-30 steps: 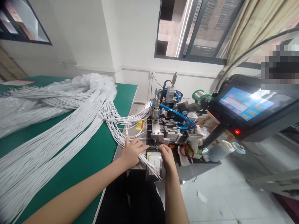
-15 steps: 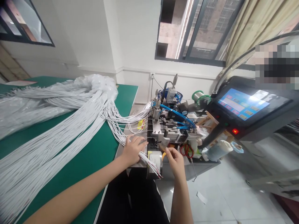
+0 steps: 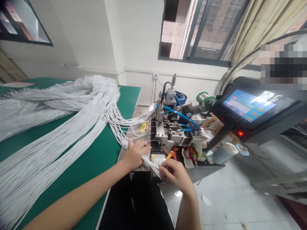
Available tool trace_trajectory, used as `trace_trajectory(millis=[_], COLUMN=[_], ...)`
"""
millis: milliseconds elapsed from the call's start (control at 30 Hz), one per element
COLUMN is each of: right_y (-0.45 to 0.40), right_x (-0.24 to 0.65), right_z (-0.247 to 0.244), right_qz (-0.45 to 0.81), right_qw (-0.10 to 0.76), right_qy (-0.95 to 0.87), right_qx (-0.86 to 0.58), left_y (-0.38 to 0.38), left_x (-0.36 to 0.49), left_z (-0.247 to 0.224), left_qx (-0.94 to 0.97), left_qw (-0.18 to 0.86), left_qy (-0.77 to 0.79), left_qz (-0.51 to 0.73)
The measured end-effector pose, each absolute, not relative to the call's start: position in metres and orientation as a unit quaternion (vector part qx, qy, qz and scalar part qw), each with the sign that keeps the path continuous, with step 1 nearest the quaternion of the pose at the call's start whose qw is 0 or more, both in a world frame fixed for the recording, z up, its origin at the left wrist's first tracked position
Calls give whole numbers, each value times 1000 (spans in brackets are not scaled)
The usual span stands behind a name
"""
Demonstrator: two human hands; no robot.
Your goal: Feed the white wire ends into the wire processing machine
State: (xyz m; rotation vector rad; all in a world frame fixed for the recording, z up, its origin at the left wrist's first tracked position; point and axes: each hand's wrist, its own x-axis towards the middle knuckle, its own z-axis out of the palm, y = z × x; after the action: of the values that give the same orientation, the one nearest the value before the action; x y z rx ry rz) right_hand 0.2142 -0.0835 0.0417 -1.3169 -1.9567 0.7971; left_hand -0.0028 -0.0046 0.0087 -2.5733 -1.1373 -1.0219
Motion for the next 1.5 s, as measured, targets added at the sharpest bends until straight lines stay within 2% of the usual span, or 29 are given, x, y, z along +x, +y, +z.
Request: trace_trajectory(millis=[400,567,767,967,1167,1500], right_y=[-43,-36,-34,-29,-29,-27], right_x=[213,211,210,208,208,218], right_z=[19,12,9,9,16,5], right_qz=[191,171,126,232,356,408], right_qw=[476,498,480,439,470,496], right_qy=[-660,-659,-679,-655,-599,-588], right_qx=[-549,-537,-540,-570,-542,-491], left_y=[-2,-5,-4,-1,0,-1], left_x=[-6,-5,-2,-3,-4,-2], left_z=[11,14,11,10,11,5], left_qx=[-885,-873,-859,-873,-882,-877], left_qw=[64,78,90,94,87,74], left_qy=[-311,-324,-336,-284,-273,-312], left_qz=[-340,-355,-376,-386,-373,-357])
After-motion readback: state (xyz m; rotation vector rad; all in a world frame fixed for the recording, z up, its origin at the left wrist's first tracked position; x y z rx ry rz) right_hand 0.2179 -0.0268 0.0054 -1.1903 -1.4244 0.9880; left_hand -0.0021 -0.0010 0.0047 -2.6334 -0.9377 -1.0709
